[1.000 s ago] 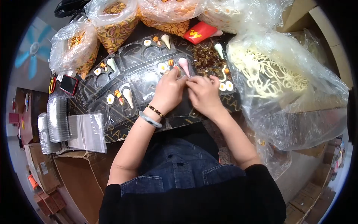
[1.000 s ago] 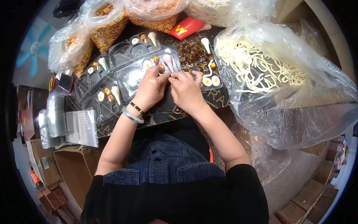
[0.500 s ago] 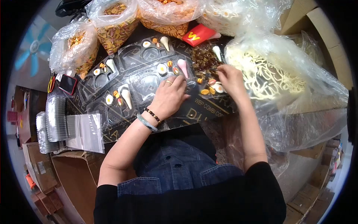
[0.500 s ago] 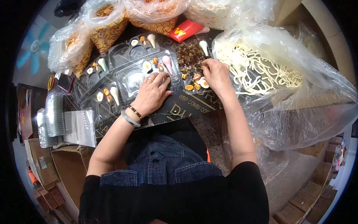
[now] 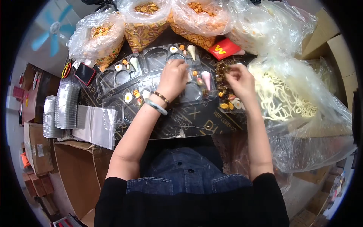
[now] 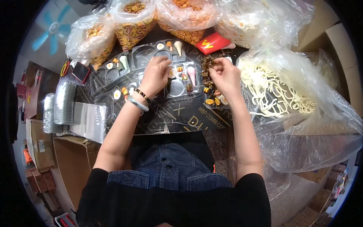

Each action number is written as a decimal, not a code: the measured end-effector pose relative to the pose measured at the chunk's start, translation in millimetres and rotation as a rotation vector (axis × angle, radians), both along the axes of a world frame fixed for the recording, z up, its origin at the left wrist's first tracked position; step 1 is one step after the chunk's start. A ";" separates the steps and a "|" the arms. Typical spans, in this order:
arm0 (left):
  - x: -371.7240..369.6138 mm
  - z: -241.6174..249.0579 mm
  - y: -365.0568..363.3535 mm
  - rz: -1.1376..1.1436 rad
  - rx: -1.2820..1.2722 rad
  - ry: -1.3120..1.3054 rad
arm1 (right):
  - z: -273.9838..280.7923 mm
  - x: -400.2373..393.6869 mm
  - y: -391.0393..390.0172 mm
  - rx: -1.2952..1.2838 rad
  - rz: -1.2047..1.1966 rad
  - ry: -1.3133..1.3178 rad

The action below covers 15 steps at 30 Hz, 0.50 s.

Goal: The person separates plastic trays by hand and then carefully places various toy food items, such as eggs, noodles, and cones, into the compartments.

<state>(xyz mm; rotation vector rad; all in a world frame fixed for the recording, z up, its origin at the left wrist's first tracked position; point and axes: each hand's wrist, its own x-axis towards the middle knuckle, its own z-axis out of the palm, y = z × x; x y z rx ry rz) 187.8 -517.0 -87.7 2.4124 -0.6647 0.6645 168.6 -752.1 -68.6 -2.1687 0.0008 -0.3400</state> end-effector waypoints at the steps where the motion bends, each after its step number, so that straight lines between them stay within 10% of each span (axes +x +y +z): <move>1: 9.1 -3.4 5.2 0.001 -0.017 0.078 | 3.0 9.1 15.9 0.134 0.026 0.059; 15: 25.9 -12.0 10.6 -0.047 0.051 0.204 | -24.4 56.5 89.5 -0.671 0.211 -0.239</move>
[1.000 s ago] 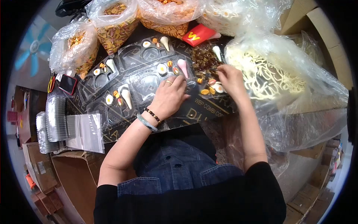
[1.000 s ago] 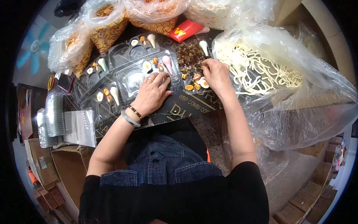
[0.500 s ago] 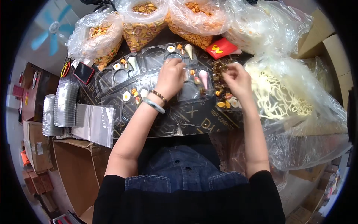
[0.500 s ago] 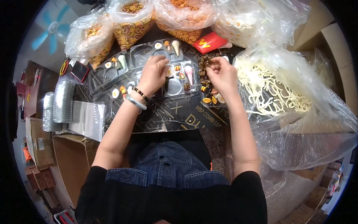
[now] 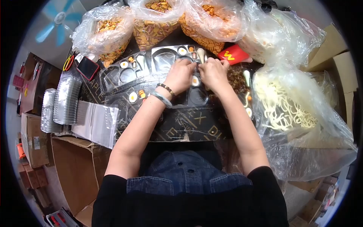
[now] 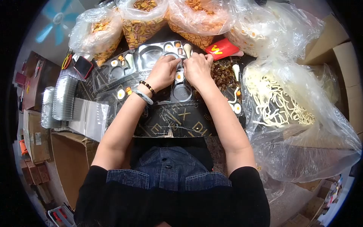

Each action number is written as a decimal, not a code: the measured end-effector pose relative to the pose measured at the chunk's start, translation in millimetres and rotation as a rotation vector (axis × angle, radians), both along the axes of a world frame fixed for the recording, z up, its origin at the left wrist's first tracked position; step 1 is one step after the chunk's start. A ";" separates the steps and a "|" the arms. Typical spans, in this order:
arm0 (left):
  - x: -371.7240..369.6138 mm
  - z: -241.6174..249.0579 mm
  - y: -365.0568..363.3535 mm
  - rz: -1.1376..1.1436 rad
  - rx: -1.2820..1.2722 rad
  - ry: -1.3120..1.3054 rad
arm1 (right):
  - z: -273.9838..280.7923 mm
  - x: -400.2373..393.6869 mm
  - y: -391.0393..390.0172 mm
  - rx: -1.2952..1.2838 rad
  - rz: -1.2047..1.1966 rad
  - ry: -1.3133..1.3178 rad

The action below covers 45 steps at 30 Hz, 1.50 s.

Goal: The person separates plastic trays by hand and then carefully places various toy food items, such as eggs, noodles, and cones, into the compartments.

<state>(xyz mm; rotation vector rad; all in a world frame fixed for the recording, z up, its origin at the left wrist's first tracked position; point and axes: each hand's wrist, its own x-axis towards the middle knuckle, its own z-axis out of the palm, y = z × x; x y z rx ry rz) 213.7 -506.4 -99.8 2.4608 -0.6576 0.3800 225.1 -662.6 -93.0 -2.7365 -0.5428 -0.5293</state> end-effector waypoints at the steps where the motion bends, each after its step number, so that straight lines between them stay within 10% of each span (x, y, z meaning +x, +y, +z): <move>1: 0.5 2.4 -1.3 -0.008 0.039 0.001 | -1.7 0.3 -0.9 -0.026 0.010 0.005; 16: 12.3 8.9 -4.2 -0.072 0.294 0.043 | 30.2 -31.8 -122.4 0.778 -0.270 0.179; 26: 14.2 15.2 -4.6 -0.253 0.304 -0.074 | 13.5 -64.6 -145.2 -0.124 -0.116 0.067; 45: 4.8 3.0 3.0 -0.243 0.166 -0.184 | 14.4 -41.6 -143.9 0.036 0.003 0.138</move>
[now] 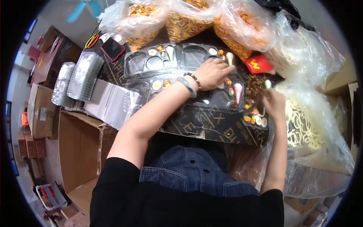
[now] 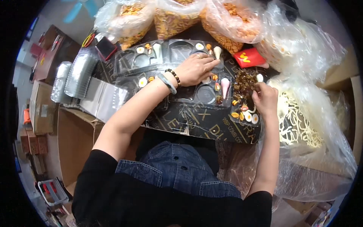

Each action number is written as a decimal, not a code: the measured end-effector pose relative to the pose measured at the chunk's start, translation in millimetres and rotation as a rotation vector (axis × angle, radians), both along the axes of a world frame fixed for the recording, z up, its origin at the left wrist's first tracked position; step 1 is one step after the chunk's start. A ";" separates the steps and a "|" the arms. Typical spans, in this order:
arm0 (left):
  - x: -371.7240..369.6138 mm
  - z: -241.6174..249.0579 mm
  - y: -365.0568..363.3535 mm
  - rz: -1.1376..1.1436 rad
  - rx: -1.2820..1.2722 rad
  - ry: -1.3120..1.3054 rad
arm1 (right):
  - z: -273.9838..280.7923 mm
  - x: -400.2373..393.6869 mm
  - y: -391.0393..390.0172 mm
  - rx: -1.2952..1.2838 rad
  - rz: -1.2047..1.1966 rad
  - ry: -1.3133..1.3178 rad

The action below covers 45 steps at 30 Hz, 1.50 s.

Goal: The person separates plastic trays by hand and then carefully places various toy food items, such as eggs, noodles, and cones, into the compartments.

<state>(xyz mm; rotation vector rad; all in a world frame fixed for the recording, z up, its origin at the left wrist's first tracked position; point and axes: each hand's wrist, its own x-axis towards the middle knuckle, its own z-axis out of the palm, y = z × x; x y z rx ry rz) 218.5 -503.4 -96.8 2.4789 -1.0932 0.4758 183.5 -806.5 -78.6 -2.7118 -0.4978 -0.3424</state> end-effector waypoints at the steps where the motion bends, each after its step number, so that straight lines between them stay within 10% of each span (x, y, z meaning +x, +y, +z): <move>1: -7.5 3.9 7.4 0.042 -0.077 -0.029 | 9.7 -7.0 13.8 0.209 -0.048 0.015; 6: -83.5 27.9 78.1 0.247 -0.278 0.078 | 31.3 -46.3 115.7 0.918 -0.047 0.316; 11: -168.6 17.9 121.6 0.512 -0.307 0.165 | 26.3 -80.3 220.2 0.746 0.200 0.515; 18: -193.7 -10.1 112.4 0.512 -0.347 0.134 | -7.7 -95.1 261.2 0.261 0.336 0.011; 45: -199.2 -13.5 99.1 0.544 -0.092 0.127 | -18.4 -133.0 240.7 0.248 0.363 -0.132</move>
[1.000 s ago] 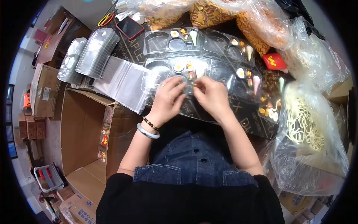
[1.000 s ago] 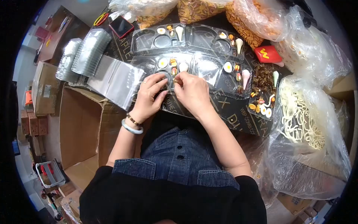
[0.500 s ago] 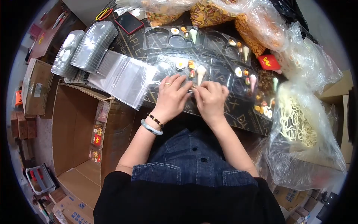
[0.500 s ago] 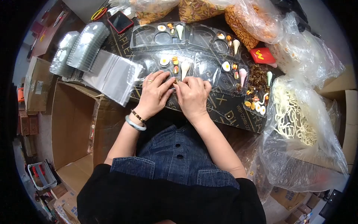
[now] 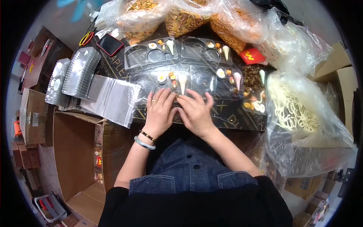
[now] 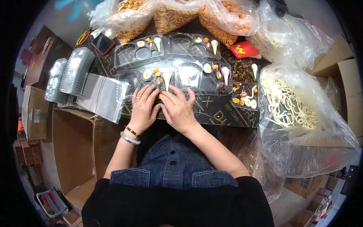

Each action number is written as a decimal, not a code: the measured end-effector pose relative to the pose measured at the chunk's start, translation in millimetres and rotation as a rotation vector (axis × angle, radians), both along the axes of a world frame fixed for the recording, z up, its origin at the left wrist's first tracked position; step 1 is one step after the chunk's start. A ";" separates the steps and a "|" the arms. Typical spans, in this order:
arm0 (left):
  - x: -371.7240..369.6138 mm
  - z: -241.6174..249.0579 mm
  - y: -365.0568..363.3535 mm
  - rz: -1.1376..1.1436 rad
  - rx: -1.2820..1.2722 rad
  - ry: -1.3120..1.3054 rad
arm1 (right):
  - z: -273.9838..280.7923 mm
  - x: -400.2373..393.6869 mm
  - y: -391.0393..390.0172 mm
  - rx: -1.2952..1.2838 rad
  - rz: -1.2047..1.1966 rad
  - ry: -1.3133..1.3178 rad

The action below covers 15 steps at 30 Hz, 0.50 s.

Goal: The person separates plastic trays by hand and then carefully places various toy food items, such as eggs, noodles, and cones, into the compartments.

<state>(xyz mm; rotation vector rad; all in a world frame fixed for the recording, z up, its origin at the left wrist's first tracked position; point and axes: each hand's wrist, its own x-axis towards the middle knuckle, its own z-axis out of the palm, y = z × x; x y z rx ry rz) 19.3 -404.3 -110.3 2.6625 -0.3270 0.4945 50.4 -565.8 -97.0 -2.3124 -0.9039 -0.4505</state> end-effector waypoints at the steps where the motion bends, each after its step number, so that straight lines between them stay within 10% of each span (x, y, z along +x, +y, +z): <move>1: 0.8 -1.5 -1.8 0.014 -0.040 -0.019 | 4.1 4.0 -9.7 0.038 -0.042 -0.015; 7: -0.5 5.5 -7.2 0.001 0.105 0.021 | 24.9 59.6 -121.5 0.442 -0.386 0.104; 15: 31.3 47.8 -17.2 -0.046 -0.112 -0.131 | 24.5 78.9 -211.6 0.241 -0.623 0.239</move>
